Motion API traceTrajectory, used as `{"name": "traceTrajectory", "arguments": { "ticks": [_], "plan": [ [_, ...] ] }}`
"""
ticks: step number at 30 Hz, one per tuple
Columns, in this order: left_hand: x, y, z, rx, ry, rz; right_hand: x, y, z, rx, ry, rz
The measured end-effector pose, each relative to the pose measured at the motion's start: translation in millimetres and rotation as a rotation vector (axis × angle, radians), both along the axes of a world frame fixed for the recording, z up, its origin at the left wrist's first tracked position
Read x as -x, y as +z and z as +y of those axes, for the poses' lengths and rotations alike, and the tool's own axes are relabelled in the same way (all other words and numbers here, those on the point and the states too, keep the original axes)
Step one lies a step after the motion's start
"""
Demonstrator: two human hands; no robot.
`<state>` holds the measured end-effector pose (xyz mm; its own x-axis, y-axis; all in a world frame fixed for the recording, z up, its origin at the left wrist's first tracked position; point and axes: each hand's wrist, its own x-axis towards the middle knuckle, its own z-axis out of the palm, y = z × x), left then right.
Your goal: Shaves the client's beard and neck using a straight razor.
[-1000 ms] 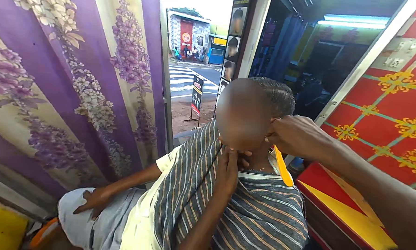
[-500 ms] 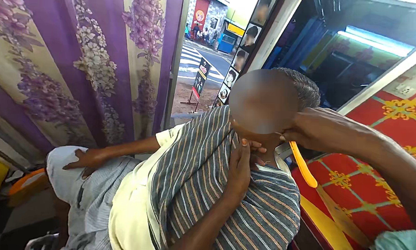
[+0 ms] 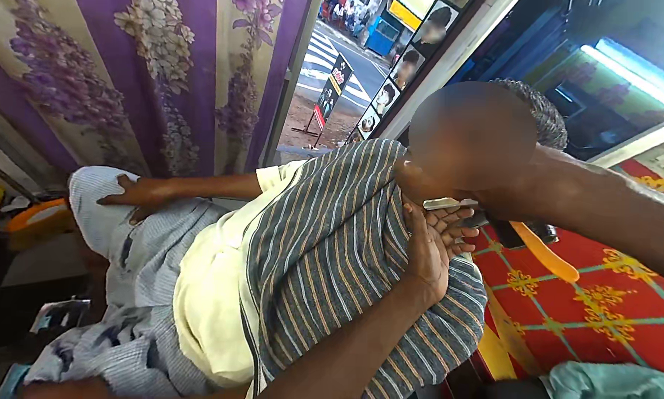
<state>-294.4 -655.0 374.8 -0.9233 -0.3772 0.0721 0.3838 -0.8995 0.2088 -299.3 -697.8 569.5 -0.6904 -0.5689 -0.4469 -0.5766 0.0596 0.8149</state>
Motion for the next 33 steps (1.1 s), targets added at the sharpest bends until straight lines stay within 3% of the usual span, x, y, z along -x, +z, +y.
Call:
{"name": "traceTrajectory", "arguments": {
  "ticks": [6, 11, 18, 22, 24, 27, 33],
  "plan": [
    [0.0, -3.4, 1.6, 0.065, 0.033, 0.034, -18.3, 6.7, -21.1, -0.014, 0.175, 0.034],
    [-2.5, -2.6, 1.0, 0.070, 0.027, 0.025, -17.1, -6.3, -28.2, -0.157, -0.001, 0.053],
    [-6.9, -5.1, -1.3, 0.087, 0.032, 0.016, -28.6, -2.5, -58.8, -0.073, 0.117, 0.072],
    [-17.8, -3.1, -17.2, -0.010, 0.168, -0.041, -37.1, -6.2, -64.8, -0.179, -0.033, 0.093],
    [-22.0, -0.5, -25.5, -0.032, 0.118, -0.035, -35.0, -12.4, -62.6, -0.207, -0.084, 0.108],
    [-22.7, 2.3, -29.2, 0.000, 0.026, -0.061, -32.8, -15.9, -66.6, -0.146, -0.106, 0.132],
    [-14.9, -1.1, -28.8, 0.008, 0.021, -0.084, -36.6, -14.3, -89.8, -0.008, -0.076, 0.148]
  ]
}}
